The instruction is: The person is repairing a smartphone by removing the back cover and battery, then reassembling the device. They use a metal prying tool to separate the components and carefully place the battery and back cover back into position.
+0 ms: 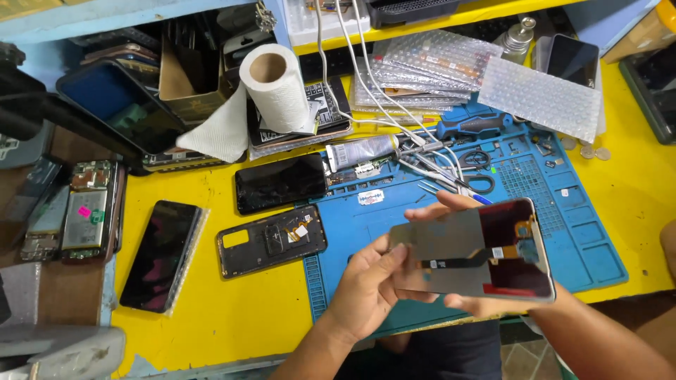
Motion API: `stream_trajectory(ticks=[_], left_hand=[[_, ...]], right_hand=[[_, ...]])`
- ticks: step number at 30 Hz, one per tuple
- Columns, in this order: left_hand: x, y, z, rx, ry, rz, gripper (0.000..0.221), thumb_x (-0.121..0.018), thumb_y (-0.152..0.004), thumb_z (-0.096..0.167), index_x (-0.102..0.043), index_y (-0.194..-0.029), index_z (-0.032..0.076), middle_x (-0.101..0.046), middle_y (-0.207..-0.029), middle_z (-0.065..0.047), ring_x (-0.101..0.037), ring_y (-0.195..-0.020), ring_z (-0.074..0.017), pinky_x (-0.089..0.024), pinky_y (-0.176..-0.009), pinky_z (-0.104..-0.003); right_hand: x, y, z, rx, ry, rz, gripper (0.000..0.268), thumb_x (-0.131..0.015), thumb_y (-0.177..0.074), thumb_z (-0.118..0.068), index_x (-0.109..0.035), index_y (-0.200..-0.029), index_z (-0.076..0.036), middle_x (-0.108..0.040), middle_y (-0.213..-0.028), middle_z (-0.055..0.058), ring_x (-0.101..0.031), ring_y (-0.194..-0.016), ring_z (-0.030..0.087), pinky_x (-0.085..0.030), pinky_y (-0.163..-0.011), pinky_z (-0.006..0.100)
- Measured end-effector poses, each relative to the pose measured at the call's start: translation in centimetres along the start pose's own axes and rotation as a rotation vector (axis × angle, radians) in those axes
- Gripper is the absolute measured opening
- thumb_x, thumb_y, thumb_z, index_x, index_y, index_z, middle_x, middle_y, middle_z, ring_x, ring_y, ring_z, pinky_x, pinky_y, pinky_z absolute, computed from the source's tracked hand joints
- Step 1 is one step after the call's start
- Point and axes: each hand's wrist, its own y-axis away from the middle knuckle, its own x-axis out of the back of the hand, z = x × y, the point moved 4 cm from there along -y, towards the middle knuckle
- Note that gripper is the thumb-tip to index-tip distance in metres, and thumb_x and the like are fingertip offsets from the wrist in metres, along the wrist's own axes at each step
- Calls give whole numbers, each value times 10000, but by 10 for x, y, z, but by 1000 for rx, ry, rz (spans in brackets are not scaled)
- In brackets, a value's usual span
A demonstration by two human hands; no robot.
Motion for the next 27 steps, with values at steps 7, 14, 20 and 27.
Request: stream_trajectory(ticks=[7, 14, 20, 27], left_hand=[[-13, 24, 29, -192, -688, 232, 512, -492, -1006, 327, -579, -1432, 57, -705, -1285, -128, -669, -1216, -199, -583, -1003, -328], [5, 28, 15, -82, -333, 188, 276, -667, -938, 93, -729, -1163, -54, -740, -1054, -207, -748, -846, -267, -602, -863, -322], [16, 39, 38, -183, -551, 295, 188, -736, -890, 30, -788, -1060, -33, -766, -911, -162, -726, -755, -221, -623, -767, -308], [8, 47, 47, -52, -1093, 359, 210, -655, -959, 107, -787, -1119, 70, -689, -675, -26, -641, -581, -108, -537, -577, -248]], right_hand=[[22, -1, -32, -97, 474, -312, 1210, -947, -707, -228, -165, -1627, -156, -567, -1557, 166, -529, -1472, 267, -262, -1221, 461], [32, 5, -35, -53, 622, -354, 850, -797, -818, -368, -422, -1522, -73, -530, -1564, 106, -508, -1443, 291, -387, -1190, 475], [61, 25, -24, -125, 815, -360, 951, -867, -753, -298, -402, -1558, -97, -507, -1490, 131, -481, -1418, 272, -361, -1167, 407], [92, 55, 11, -31, 1108, -443, 936, -834, -703, -371, -443, -1528, -161, -542, -1512, 37, -530, -1346, 280, -365, -1166, 454]])
